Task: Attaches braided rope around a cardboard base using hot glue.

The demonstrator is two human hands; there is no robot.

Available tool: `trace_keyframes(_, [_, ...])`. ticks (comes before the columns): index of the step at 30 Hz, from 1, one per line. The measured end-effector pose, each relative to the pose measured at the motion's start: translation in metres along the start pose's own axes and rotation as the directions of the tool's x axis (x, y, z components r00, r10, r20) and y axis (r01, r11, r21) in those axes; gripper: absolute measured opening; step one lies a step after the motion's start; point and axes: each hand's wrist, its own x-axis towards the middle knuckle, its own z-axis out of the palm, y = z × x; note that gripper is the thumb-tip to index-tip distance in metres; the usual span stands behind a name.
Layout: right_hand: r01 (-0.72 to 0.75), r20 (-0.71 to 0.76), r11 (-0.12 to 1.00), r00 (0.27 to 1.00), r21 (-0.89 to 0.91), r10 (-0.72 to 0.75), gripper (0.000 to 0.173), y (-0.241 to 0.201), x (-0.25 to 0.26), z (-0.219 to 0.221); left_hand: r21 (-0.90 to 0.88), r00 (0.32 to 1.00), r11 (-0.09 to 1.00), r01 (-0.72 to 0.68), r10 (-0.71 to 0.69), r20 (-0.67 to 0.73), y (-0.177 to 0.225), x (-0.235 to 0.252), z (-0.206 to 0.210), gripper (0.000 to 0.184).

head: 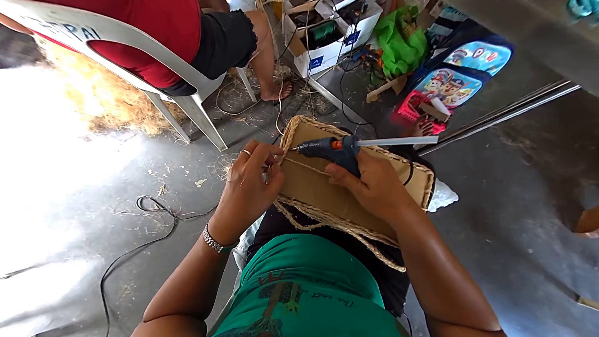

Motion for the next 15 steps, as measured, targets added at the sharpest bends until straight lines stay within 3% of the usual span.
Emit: trace_keyframes(15, [0.025, 0.014, 0.999, 1.0, -0.037, -0.025, 0.042, -0.009, 0.013, 0.003, 0.079, 0.997, 0.995, -0.064, 0.067, -0.036, 0.0, -0.001, 0.004, 0.015])
